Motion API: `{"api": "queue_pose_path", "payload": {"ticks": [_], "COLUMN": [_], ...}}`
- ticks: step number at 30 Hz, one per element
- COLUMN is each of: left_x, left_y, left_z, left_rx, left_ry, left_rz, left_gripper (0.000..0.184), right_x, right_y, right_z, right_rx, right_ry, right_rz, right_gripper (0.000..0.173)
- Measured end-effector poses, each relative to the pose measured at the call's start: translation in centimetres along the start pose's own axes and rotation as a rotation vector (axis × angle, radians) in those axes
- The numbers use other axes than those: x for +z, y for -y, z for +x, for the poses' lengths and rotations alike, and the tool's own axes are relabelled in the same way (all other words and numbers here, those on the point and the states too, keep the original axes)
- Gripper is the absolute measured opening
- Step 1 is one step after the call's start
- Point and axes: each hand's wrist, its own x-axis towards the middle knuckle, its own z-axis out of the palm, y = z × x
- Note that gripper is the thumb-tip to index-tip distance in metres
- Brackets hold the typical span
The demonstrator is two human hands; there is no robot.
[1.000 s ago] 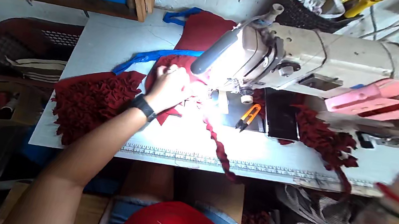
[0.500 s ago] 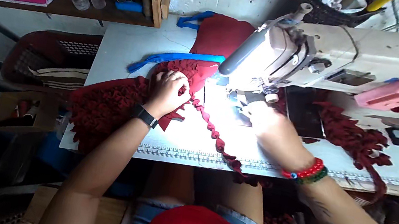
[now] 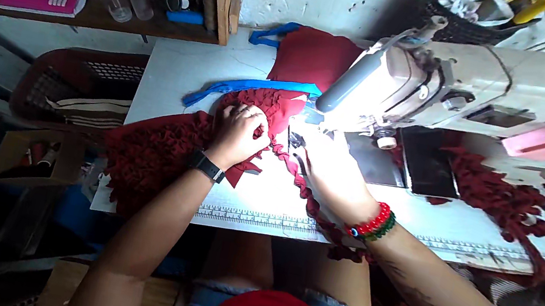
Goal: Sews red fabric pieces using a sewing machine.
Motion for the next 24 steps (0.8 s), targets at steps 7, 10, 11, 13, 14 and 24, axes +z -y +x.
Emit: {"api": "queue_pose_path", "payload": {"ticks": [7, 10, 11, 13, 14, 24], "left_x": [0.3, 0.2, -0.1, -1.1, -1.7, -1.3], "left_y": [0.1, 0.0, -0.5, -2.1, -3.2, -11.1], "left_z": [0.0, 0.2, 0.1, -0.6, -1.0, -9.2], "left_rx": [0.016, 0.092, 0.122, 0.147, 0.123, -0.758], "left_ry": [-0.001, 0.061, 0.091, 0.078, 0.036, 0.037], "left_rz": [0.007, 0.016, 0.018, 0.029, 0.029, -1.194], "left_gripper": [0.012, 0.019, 0.023, 0.024, 0.024, 0.026], "right_x": [0.3, -0.4, -0.2, 0.5, 0.5, -3.6], "right_y": [-0.6, 0.1, 0.4, 0.7, 0.7, 2.4], "right_z": [-0.1, -2.4, -3.4, -5.0, -5.4, -10.0], "right_rx": [0.037, 0.094, 0.101, 0.077, 0.075, 0.175], "right_ry": [-0.023, 0.090, 0.140, 0.091, 0.047, 0.624], "right_rz": [0.022, 0.119, 0.115, 0.103, 0.120, 1.173], "right_gripper": [0.028, 0.040, 0.048, 0.034, 0.028, 0.019]}}
